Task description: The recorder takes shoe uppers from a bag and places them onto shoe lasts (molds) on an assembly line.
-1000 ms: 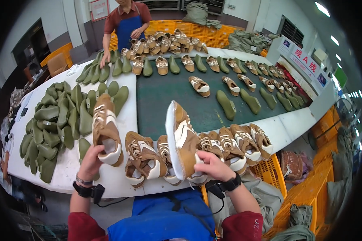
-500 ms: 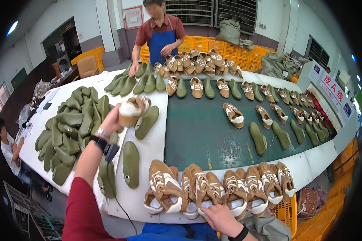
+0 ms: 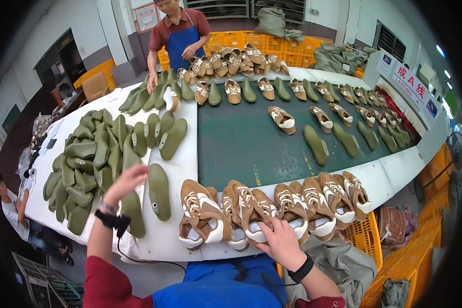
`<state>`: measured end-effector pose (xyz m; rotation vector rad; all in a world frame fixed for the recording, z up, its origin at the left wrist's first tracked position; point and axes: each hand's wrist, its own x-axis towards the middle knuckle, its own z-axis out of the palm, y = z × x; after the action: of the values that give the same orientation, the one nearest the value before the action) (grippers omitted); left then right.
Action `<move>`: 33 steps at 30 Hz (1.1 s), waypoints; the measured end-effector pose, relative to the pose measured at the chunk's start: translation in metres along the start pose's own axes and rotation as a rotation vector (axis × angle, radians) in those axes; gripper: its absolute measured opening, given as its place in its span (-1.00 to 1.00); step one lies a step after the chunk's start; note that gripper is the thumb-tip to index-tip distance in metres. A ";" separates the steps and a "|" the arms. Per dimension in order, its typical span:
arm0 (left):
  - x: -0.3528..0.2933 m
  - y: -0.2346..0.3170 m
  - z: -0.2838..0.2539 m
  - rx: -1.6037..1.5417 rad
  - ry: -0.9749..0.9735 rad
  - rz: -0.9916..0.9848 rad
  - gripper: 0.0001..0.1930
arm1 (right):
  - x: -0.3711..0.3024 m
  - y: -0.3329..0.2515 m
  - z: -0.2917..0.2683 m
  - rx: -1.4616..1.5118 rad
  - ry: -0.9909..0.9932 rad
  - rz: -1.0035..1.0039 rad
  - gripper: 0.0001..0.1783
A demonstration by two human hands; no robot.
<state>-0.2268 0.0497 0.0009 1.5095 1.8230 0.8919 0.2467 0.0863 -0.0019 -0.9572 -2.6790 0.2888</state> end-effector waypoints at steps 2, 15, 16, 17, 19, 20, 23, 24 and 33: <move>-0.039 0.022 0.030 0.375 -0.033 -0.039 -0.47 | -0.005 0.000 0.002 0.077 -0.037 0.050 -0.38; -0.125 -0.053 0.084 0.739 0.635 -0.165 -0.43 | 0.177 -0.110 -0.066 0.058 -0.062 -0.563 -0.78; -0.125 -0.064 0.080 0.694 0.685 -0.266 -0.44 | 0.208 -0.125 -0.050 0.068 -0.184 -0.575 -0.75; -0.103 -0.063 0.080 0.575 0.683 -0.251 -0.50 | 0.229 -0.122 -0.036 -0.006 -0.252 -0.507 -0.72; -0.093 -0.092 0.079 0.525 0.751 -0.200 -0.55 | 0.267 -0.137 0.022 -0.049 -0.427 -0.499 -0.61; -0.091 -0.102 0.078 0.475 0.825 -0.170 -0.60 | 0.281 -0.147 0.062 -0.082 -0.548 -0.460 -0.48; -0.097 -0.106 0.074 0.327 0.855 -0.152 -0.69 | 0.270 -0.162 0.178 0.013 -0.579 -0.283 -0.40; -0.101 -0.107 0.073 0.322 0.862 -0.164 -0.70 | 0.260 -0.168 0.209 0.068 -0.447 -0.216 -0.55; -0.100 -0.097 0.076 0.248 0.816 -0.185 -0.72 | 0.261 -0.155 0.192 0.594 -0.189 0.024 -0.83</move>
<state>-0.2054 -0.0521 -0.1187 1.1496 2.6805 1.3513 -0.1005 0.1189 -0.0882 -0.7965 -2.4878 1.1494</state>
